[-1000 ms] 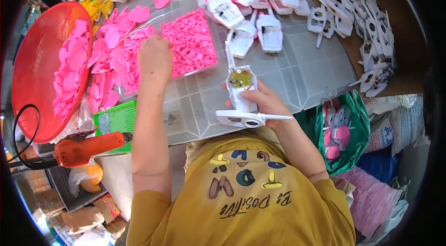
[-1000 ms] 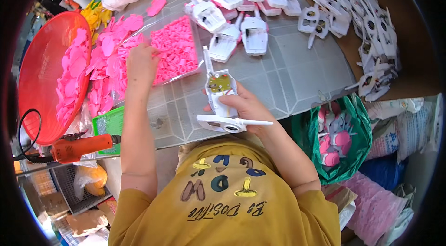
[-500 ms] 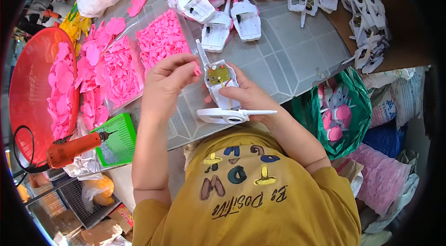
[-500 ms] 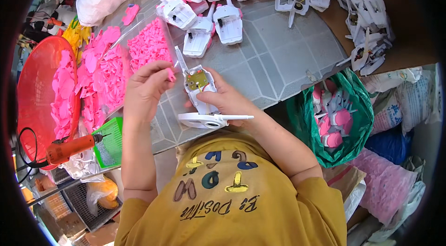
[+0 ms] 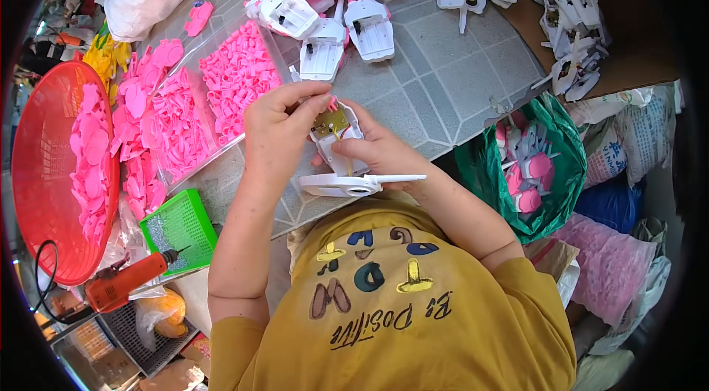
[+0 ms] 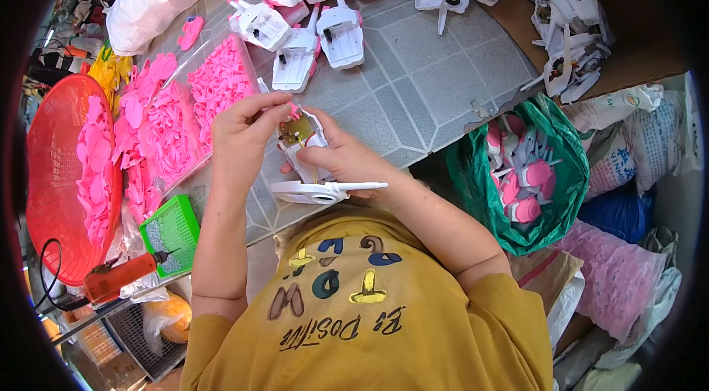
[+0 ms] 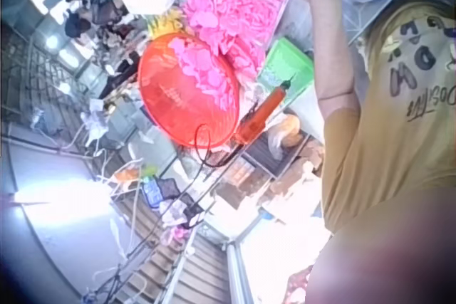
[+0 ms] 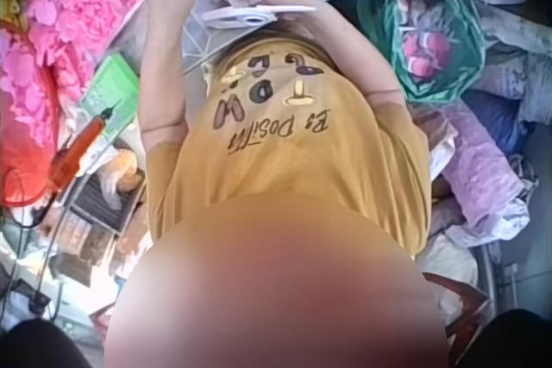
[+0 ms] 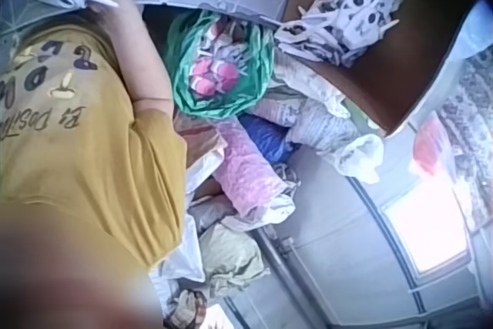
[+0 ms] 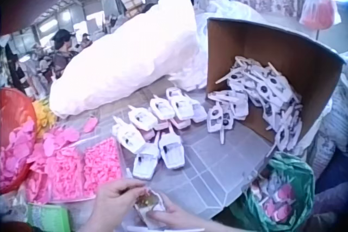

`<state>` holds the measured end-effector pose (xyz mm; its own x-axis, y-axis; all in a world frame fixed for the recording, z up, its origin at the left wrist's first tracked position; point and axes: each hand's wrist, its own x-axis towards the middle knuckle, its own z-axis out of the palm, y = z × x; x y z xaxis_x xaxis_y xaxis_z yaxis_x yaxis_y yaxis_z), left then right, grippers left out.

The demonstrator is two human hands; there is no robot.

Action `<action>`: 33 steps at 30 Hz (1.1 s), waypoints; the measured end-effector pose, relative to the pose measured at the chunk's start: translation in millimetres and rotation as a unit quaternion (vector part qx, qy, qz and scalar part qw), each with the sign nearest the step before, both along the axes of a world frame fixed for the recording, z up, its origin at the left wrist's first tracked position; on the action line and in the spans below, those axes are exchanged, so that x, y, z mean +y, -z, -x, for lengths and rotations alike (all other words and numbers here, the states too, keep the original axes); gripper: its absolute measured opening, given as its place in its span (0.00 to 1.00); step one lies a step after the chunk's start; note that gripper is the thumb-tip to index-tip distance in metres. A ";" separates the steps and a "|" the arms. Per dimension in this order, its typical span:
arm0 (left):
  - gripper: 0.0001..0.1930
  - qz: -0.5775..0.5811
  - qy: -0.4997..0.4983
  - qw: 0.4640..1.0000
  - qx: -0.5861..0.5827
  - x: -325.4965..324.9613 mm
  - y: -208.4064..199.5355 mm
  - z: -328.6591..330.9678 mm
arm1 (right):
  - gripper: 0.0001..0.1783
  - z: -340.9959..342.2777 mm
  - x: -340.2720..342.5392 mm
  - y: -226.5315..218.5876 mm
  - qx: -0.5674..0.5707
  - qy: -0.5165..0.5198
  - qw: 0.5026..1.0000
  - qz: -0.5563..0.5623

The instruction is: Assembling plastic components to create toy walkie-talkies at a workbench.

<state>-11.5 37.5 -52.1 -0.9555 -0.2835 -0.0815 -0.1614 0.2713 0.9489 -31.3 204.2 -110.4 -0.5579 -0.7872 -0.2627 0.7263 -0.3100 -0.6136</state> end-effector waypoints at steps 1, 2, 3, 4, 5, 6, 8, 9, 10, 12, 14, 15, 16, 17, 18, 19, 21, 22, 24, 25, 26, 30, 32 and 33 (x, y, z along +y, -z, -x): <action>0.09 0.024 -0.003 1.000 -0.015 0.5 -1.5 1.1 | 0.40 -0.2 0.0 0.2 -0.004 0.003 1.000 0.002; 0.09 0.024 -0.003 1.000 -0.015 0.4 -1.8 2.0 | 0.40 0.1 0.4 0.8 -0.005 0.004 1.000 0.002; 0.10 0.023 0.004 0.999 -0.024 -0.2 -2.3 2.5 | 0.40 0.4 0.9 1.4 0.000 0.000 1.000 -0.001; 0.11 0.021 0.011 0.999 -0.032 -0.5 -2.5 3.0 | 0.39 0.5 1.2 1.8 0.004 -0.003 1.000 -0.004; 0.11 0.021 0.011 0.999 -0.033 -0.5 -2.5 3.7 | 0.39 0.5 1.5 2.1 0.003 -0.003 1.000 -0.004; 0.11 0.031 0.015 0.999 -0.029 -0.7 -2.5 4.4 | 0.39 0.5 1.5 2.4 0.004 -0.005 1.000 -0.004; 0.11 0.040 0.019 0.999 -0.025 -1.4 -2.8 5.8 | 0.39 0.6 1.4 1.8 0.005 -0.007 1.000 -0.003; 0.11 0.035 0.019 0.999 -0.037 -2.1 -3.2 6.5 | 0.39 0.9 1.6 0.2 0.009 -0.009 1.000 -0.011; 0.11 0.029 0.019 0.998 -0.048 -2.4 -3.6 7.3 | 0.39 1.1 1.7 -0.6 0.014 -0.012 1.000 -0.018; 0.11 0.040 0.024 0.998 -0.052 -1.9 -4.8 8.6 | 0.39 0.8 1.9 2.0 0.008 -0.012 1.000 -0.013; 0.11 0.050 0.029 0.997 -0.055 -1.6 -5.6 9.5 | 0.39 0.9 2.1 2.2 0.003 -0.011 1.000 -0.008; 0.11 0.051 0.028 0.997 -0.060 -1.6 -5.4 9.6 | 0.39 1.4 2.1 1.2 0.007 -0.014 1.000 -0.014; 0.11 0.052 0.026 0.996 -0.064 -1.7 -5.0 9.7 | 0.39 1.5 2.3 0.5 0.012 -0.016 1.000 -0.020; 0.11 0.051 0.026 0.996 -0.065 -2.3 -3.9 10.1 | 0.39 1.2 3.0 0.6 0.012 -0.016 1.000 -0.021; 0.11 0.072 0.040 0.995 -0.050 -3.7 -2.8 10.9 | 0.39 1.3 3.6 0.3 0.016 -0.017 0.999 -0.023; 0.11 0.093 0.053 0.994 -0.035 -5.2 -2.4 11.3 | 0.39 1.3 4.0 0.0 0.020 -0.018 0.999 -0.024; 0.11 0.067 0.066 0.994 -0.054 -9.5 -6.6 11.7 | 0.39 0.9 4.0 -2.1 0.020 -0.017 1.000 -0.018; 0.10 0.042 0.079 0.993 -0.073 -10.4 -8.9 11.9 | 0.39 0.7 4.0 -2.6 0.019 -0.016 1.000 -0.011; 0.10 0.035 0.085 0.993 -0.077 -9.1 -11.5 12.4 | 0.40 0.6 4.7 -0.4 0.023 -0.018 1.000 -0.011; 0.10 0.028 0.091 0.992 -0.081 -8.8 -12.2 12.7 | 0.40 0.6 5.1 0.5 0.027 -0.019 0.999 -0.011; 0.10 0.028 0.091 0.992 -0.081 -9.3 -12.3 13.2 | 0.40 0.8 5.5 0.5 0.027 -0.020 0.999 -0.011; 0.11 0.063 0.122 0.987 -0.085 -17.6 -12.5 19.3 | 0.39 2.0 8.2 2.5 0.020 -0.031 0.999 -0.012; 0.11 0.077 0.133 0.984 -0.095 -19.9 -15.4 19.5 | 0.39 2.1 7.6 0.9 0.013 -0.040 0.999 -0.005; 0.11 0.082 0.138 0.981 -0.105 -20.5 -14.9 20.8 | 0.39 1.9 7.3 -0.2 0.000 -0.032 0.999 -0.006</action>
<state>-32.3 17.0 -37.2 -0.9650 -0.0417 -0.2590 -0.2468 0.4790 0.8424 -33.1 211.6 -110.2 -0.5059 -0.8185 -0.2722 0.7444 -0.2548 -0.6172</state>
